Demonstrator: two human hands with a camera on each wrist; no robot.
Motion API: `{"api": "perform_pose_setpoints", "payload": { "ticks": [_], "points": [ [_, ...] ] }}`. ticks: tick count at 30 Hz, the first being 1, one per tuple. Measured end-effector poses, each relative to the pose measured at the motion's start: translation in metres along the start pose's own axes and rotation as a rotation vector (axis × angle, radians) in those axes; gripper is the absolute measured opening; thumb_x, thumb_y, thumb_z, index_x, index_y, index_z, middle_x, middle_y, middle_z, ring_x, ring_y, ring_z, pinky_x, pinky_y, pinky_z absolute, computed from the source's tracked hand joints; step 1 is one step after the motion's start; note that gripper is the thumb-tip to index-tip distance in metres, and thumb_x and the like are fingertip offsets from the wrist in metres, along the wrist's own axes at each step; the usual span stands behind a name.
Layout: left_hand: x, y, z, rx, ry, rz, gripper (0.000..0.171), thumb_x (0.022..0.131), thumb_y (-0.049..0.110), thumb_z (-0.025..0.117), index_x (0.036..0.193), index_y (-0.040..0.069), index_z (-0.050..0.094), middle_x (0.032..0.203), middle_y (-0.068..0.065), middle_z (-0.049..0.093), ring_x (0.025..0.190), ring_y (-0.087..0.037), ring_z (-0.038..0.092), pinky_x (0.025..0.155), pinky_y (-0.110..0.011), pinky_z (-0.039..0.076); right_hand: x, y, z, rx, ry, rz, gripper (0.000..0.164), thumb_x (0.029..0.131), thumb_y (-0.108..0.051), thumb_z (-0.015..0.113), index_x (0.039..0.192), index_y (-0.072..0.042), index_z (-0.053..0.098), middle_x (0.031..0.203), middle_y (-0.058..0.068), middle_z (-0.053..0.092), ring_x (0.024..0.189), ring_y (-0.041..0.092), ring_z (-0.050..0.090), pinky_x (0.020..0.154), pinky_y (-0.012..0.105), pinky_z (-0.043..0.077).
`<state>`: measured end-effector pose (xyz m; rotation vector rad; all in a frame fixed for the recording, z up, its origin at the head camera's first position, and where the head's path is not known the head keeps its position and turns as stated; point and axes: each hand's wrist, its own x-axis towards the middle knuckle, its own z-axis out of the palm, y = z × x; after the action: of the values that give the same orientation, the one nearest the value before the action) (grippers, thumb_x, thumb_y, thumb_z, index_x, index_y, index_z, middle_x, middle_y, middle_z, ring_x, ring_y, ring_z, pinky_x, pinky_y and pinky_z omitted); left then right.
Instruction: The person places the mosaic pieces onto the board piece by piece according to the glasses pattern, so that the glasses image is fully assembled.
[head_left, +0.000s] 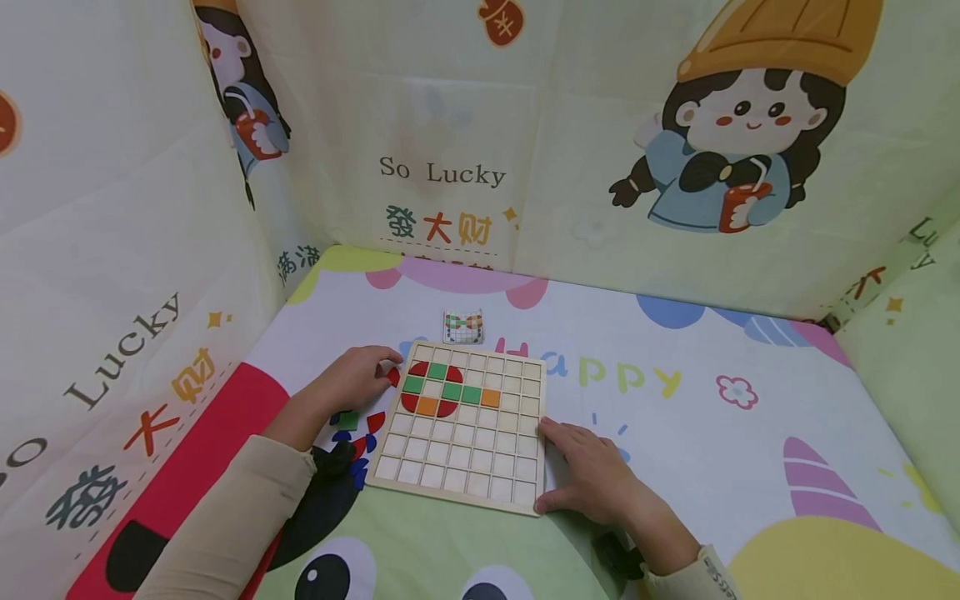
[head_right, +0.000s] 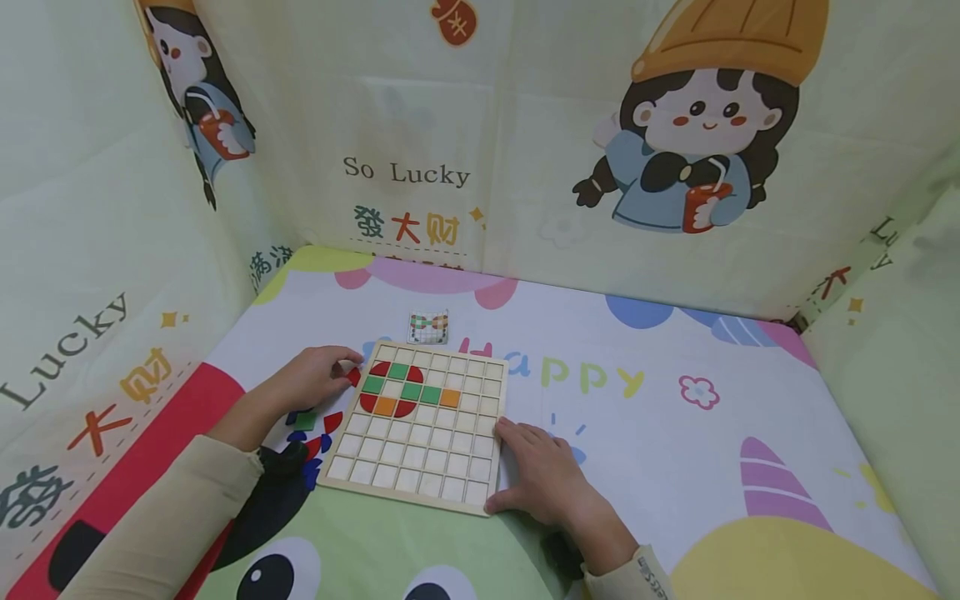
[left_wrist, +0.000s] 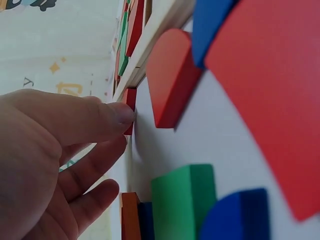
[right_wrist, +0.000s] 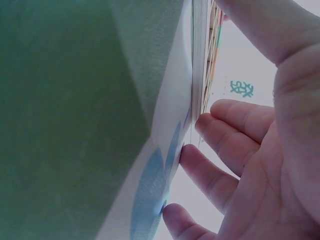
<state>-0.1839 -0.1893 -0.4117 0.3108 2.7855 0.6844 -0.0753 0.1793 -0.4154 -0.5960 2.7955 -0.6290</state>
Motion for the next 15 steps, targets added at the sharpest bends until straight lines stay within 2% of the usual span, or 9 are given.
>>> {"api": "perform_pose_setpoints", "payload": {
  "ticks": [8, 15],
  "points": [
    [0.0003, 0.0035, -0.0006, 0.131, 0.031, -0.010, 0.036, 0.088, 0.014, 0.074, 0.123, 0.008, 0.070, 0.116, -0.014, 0.063, 0.108, -0.031, 0.052, 0.087, -0.046, 0.054, 0.0001, 0.0012, 0.0005, 0.001, 0.006, -0.007, 0.104, 0.065, -0.053, 0.089, 0.148, -0.007, 0.047, 0.148, 0.011, 0.050, 0.134, 0.035, 0.044, 0.097, 0.062, 0.037],
    [-0.0010, 0.0003, -0.0018, 0.158, 0.061, -0.009, 0.041, 0.084, 0.018, 0.079, 0.122, 0.006, 0.070, 0.112, -0.014, 0.064, 0.107, -0.031, 0.051, 0.080, -0.043, 0.057, 0.0005, 0.0020, 0.0010, 0.007, 0.001, -0.001, 0.104, 0.065, -0.053, 0.089, 0.148, -0.008, 0.047, 0.149, 0.011, 0.049, 0.135, 0.035, 0.044, 0.098, 0.062, 0.036]
  ]
}}
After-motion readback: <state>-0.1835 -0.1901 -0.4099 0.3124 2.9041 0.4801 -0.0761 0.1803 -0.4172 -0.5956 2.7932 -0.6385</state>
